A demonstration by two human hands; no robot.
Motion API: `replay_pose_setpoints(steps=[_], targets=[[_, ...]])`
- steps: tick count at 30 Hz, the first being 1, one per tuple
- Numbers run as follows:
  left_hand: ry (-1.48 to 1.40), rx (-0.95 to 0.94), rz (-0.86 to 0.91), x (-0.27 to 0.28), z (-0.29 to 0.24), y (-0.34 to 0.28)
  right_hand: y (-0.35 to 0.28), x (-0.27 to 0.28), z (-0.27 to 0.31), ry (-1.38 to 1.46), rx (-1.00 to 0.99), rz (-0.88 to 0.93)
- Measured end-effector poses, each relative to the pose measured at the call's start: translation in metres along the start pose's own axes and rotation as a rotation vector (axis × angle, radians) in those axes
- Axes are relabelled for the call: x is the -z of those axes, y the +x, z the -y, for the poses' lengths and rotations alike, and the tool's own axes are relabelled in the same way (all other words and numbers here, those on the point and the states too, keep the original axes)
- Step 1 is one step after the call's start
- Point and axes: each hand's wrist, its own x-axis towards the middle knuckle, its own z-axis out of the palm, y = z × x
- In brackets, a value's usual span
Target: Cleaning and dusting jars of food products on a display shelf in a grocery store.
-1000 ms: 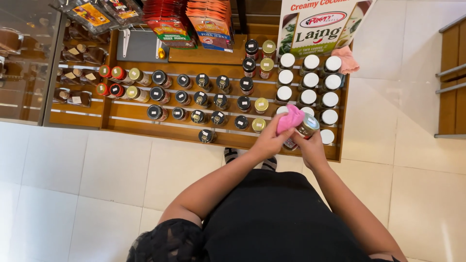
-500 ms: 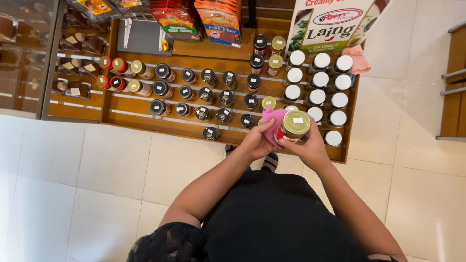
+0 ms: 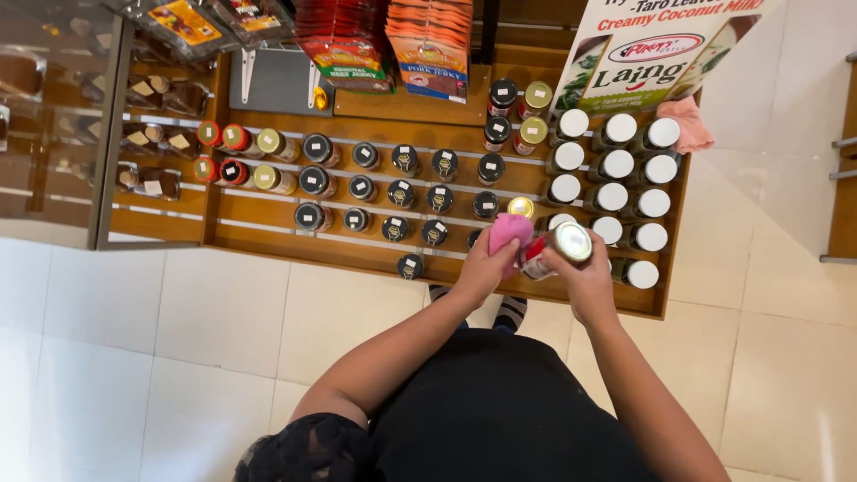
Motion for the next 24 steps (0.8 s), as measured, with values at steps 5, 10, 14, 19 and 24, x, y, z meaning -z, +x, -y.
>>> replay_pose_setpoints(steps=[5, 10, 14, 19, 24], targets=[[0.61, -0.537, 0.022, 0.001, -0.052, -0.012, 0.029, -0.016, -0.006, 0.254, -0.146, -0.235], [0.652, -0.566, 0.107, 0.017, -0.048, 0.024, 0.051, -0.031, -0.006, 0.303, -0.149, -0.32], [-0.015, 0.063, 0.024, 0.044, -0.019, 0.076, 0.066, -0.04, 0.0, 0.286, -0.057, -0.264], [-0.433, 0.331, 0.136, 0.055, -0.041, 0.096, 0.095, -0.034, -0.018, 0.158, 0.049, -0.228], [-0.29, 0.289, -0.098, 0.068, -0.04, 0.114, 0.132, -0.023, -0.017, -0.254, 0.08, -0.285]])
